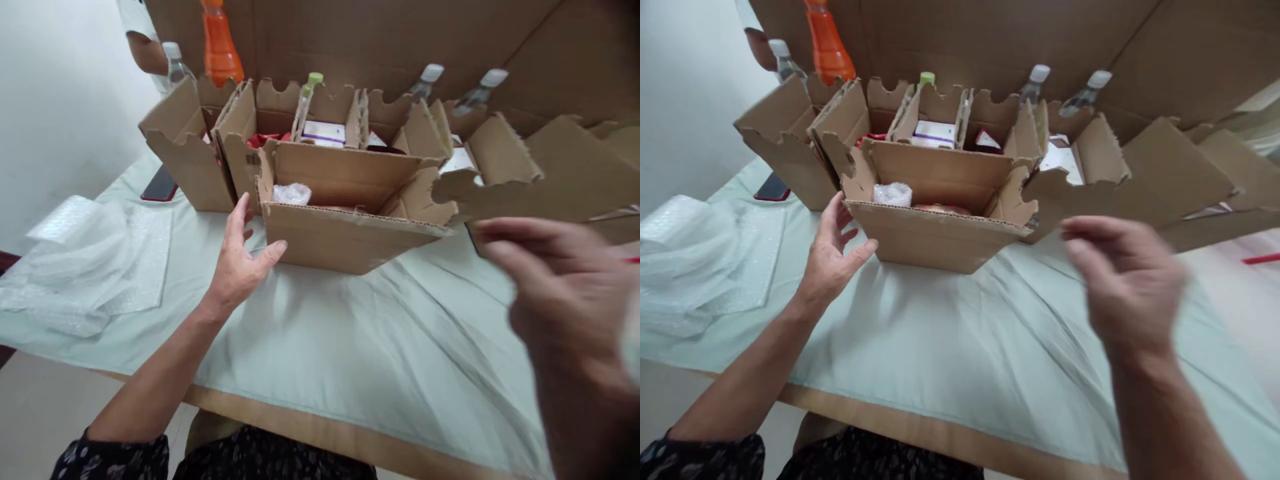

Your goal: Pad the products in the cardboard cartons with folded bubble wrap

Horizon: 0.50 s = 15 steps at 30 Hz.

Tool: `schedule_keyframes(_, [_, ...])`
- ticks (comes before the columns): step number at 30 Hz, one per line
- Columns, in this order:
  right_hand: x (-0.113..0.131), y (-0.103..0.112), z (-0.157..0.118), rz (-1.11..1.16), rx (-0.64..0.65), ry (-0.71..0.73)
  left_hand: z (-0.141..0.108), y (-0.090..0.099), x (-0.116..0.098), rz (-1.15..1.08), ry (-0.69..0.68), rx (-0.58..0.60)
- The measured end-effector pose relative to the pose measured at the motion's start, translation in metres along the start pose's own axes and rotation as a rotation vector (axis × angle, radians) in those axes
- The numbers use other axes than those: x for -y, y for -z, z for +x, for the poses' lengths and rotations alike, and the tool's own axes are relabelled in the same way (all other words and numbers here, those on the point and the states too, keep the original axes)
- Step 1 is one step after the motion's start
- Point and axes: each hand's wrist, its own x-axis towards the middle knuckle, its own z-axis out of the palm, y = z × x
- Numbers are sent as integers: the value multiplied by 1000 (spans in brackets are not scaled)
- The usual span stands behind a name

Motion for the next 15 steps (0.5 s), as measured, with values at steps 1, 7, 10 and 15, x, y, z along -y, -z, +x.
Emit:
schedule_keyframes(1, [-7, -14, -11, 93, 43, -58, 4, -4, 5, -55, 31, 44])
schedule_keyframes(7, [3, -92, -14, 283, 192, -81, 12, -34, 7, -225, 64, 118])
schedule_keyframes(10, [9, -85, -30, 281, 119, -88, -19, -34, -10, -234, 54, 71])
schedule_keyframes(15, [29, -60, -94, 204, 144, -61, -106, 7, -44, -191, 162, 17])
